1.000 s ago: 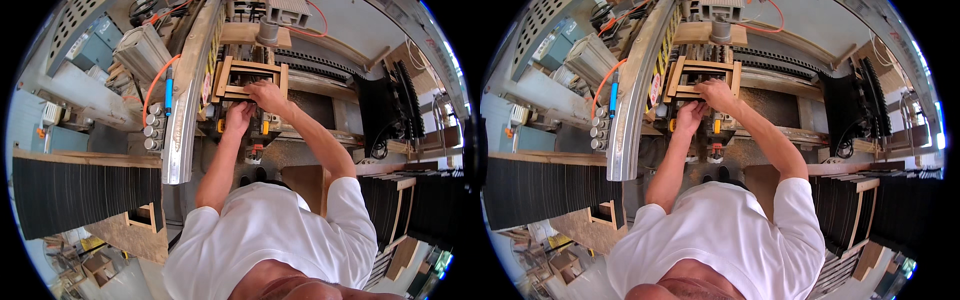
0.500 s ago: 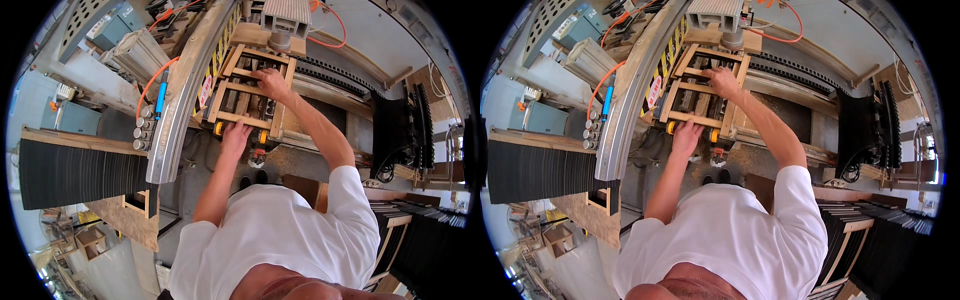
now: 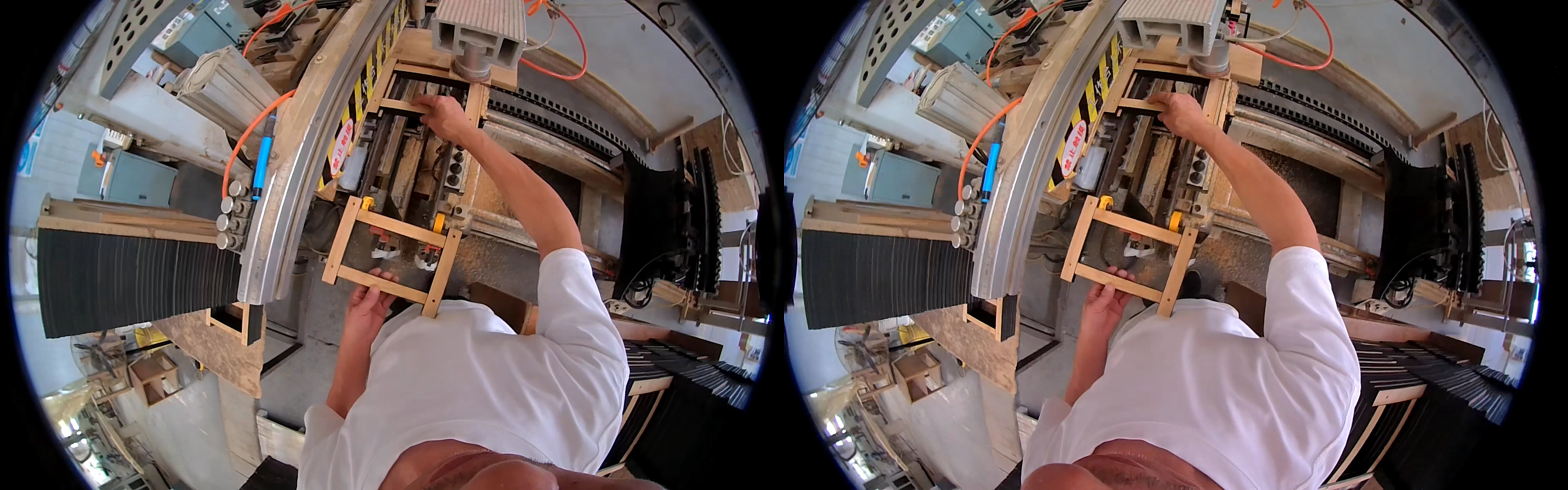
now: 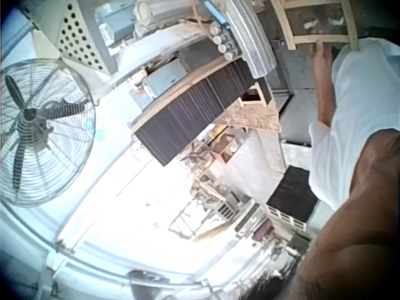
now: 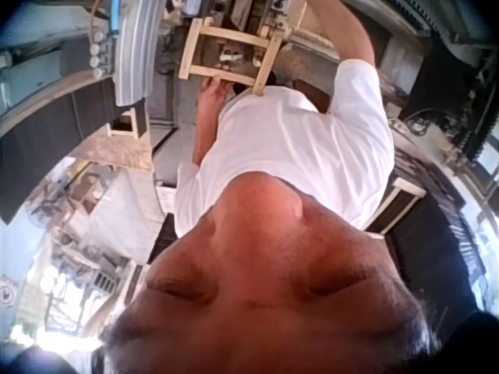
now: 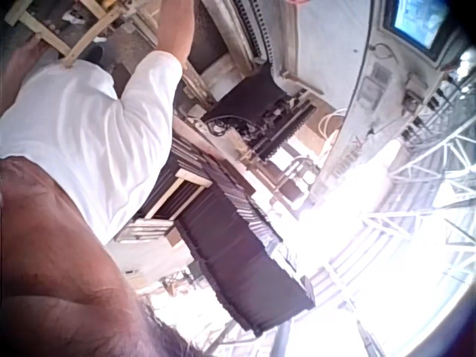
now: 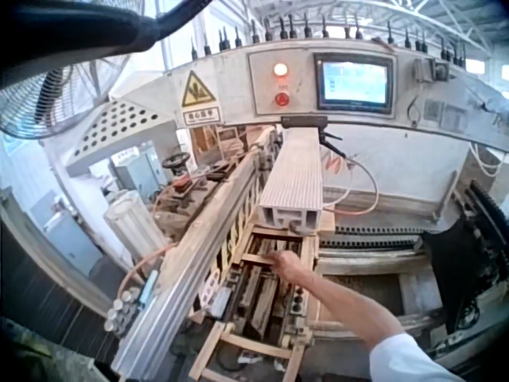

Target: The person repeatedly feeds small wooden frames into a woodworking machine, likely a shaper or router, to process the edges. They handle each frame individually, guiding it through the machine and then placing it aside.

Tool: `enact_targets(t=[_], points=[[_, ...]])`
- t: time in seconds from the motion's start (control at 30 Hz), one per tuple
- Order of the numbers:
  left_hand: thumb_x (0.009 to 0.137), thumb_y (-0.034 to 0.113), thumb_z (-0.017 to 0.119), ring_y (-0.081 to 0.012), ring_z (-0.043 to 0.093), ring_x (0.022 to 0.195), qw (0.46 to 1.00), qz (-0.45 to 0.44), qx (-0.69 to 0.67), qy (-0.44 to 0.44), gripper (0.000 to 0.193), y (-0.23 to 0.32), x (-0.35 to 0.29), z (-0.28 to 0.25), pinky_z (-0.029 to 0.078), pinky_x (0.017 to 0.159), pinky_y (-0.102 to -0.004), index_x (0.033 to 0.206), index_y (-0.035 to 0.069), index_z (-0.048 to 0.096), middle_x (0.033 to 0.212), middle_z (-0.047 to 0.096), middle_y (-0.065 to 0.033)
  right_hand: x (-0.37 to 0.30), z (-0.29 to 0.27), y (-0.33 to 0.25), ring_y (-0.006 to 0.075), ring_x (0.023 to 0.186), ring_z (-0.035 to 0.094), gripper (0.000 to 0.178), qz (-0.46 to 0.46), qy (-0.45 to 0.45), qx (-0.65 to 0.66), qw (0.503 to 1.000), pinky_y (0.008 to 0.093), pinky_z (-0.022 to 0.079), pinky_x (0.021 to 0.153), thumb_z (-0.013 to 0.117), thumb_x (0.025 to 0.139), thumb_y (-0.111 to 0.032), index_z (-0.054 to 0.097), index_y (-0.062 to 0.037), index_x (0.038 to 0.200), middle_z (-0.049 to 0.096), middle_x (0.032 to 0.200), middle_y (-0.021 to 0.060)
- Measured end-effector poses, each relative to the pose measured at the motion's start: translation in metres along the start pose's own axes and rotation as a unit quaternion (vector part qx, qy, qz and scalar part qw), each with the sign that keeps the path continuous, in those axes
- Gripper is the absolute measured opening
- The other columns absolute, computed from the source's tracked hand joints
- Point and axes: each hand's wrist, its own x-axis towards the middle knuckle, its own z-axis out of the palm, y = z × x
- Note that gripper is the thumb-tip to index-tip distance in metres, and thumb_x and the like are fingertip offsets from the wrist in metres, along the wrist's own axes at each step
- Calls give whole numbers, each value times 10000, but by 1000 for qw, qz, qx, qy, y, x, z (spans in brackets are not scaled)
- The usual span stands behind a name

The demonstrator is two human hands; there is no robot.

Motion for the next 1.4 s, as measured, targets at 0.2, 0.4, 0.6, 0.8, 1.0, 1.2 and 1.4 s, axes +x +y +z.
enact_targets(t=[0.2, 0.4, 0.6, 0.8, 1.0, 1.2, 1.4], points=[[968, 73, 552, -302, 553, 1227, 999, -19, 13, 26, 332, 12, -20, -21, 449, 1054, -454, 1294, 28, 507, 1248, 602, -119, 4, 0, -1, 370, 957, 652, 421, -71, -7, -87, 994, 450, 509, 822, 692, 816, -111, 606, -98, 1228, 697, 1016, 174], [965, 79, 561, -293, 560, 1215, 999, -23, 2, 48, 331, 25, -37, -58, 448, 1056, -454, 1289, 28, 510, 1239, 607, -113, 1, -1, -1, 365, 959, 650, 565, -22, -41, -247, 968, 460, 471, 880, 699, 829, -222, 486, -117, 1341, 695, 953, 182], [964, 98, 571, -279, 568, 1202, 998, -29, 9, 61, 322, 44, -45, -93, 450, 1048, -445, 1279, 45, 526, 1231, 610, -102, 10, 10, -7, 371, 1002, 637, 671, 55, -17, -168, 984, 463, 505, 873, 732, 775, -150, 468, -117, 1391, 687, 1032, 186], [967, 128, 580, -272, 568, 1203, 996, -57, 30, 63, 319, 60, -41, -120, 449, 1037, -441, 1273, 49, 532, 1228, 610, -91, 10, 10, -10, 376, 992, 642, 612, 33, -5, -196, 980, 471, 509, 861, 762, 744, -177, 543, -95, 1310, 690, 1024, 188], [959, 149, 602, -266, 573, 1192, 993, -65, 57, 86, 334, 69, -35, -126, 450, 1031, -444, 1268, 41, 533, 1225, 613, -80, 13, 4, -13, 324, 983, 641, 544, -4, -50, -320, 946, 427, 422, 932, 781, 750, -277, 593, -81, 1221, 693, 969, 141], [946, 157, 628, -249, 582, 1174, 993, -23, 50, 101, 341, 55, -37, -134, 457, 1026, -419, 1256, 46, 540, 1221, 616, -72, 8, -1, -1, 321, 1043, 619, 470, -65, -15, -336, 940, 446, 413, 945, 771, 748, -341, 637, -70, 1108, 690, 1008, 133], [953, 159, 619, -232, 601, 1140, 988, 9, 50, 145, 295, 27, -45, -135, 486, 988, -407, 1224, 66, 553, 1202, 625, -71, 12, -6, -2, 328, 1034, 619, 437, -66, -46, -333, 939, 442, 417, 946, 778, 739, -381, 682, -49, 1006, 693, 997, 137]])
